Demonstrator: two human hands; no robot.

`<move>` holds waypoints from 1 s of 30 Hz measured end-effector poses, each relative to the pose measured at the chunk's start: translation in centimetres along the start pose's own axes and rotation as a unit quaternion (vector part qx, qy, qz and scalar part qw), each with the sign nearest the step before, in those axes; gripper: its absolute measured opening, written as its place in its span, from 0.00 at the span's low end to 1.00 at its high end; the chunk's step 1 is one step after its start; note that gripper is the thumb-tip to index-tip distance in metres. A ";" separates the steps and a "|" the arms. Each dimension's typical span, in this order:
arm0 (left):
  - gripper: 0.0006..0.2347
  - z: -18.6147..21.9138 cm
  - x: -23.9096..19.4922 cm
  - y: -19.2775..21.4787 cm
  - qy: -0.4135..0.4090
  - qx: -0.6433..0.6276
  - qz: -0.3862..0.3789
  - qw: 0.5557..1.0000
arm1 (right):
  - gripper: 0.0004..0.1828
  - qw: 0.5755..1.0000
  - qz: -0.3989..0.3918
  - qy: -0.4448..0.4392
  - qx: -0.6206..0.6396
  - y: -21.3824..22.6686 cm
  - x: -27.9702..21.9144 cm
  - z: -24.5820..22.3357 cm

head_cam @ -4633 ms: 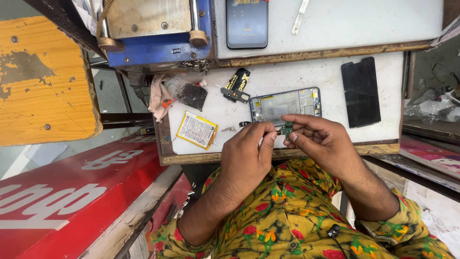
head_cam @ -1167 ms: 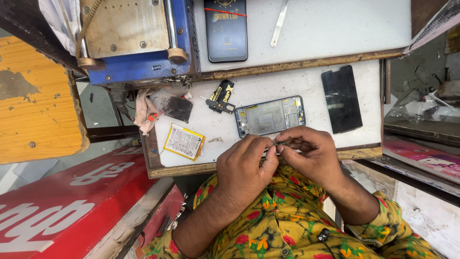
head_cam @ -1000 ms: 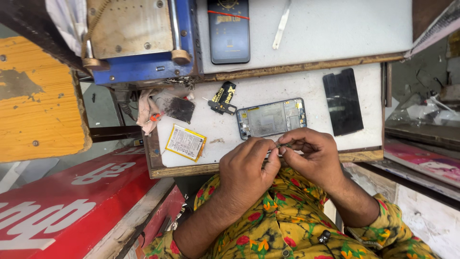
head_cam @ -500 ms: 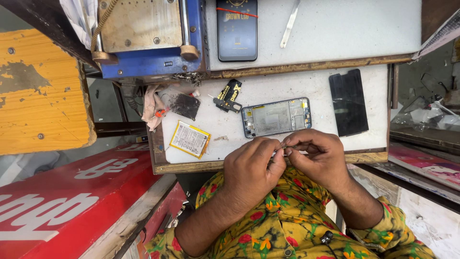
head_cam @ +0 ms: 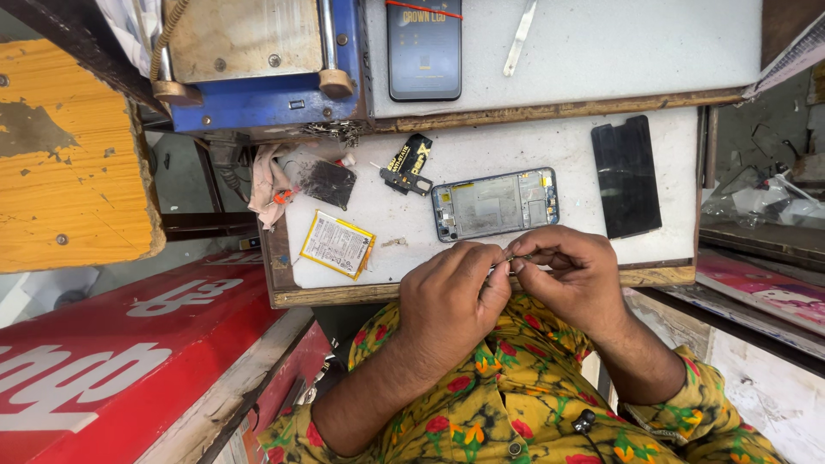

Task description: The person disassembles a smartphone on a workbench, removes the battery and internal components, and reassembles the device. They handle the phone body, battery, and circuit boards by hand, placing parts on the table and reconnecting them.

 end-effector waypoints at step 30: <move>0.08 -5.8 -0.9 4.3 0.178 -0.123 0.012 0.976 | 0.16 0.977 0.015 -0.089 0.191 2.0 2.4 1.9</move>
Point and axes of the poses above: each hand's wrist, its own x-axis towards the middle knuckle, its own y-axis out of the back of the hand, z = x × y, the point moved 6 cm from there along x, towards the middle knuckle, and after that the axes turned 3 degrees about -y, right-handed, at the moved point
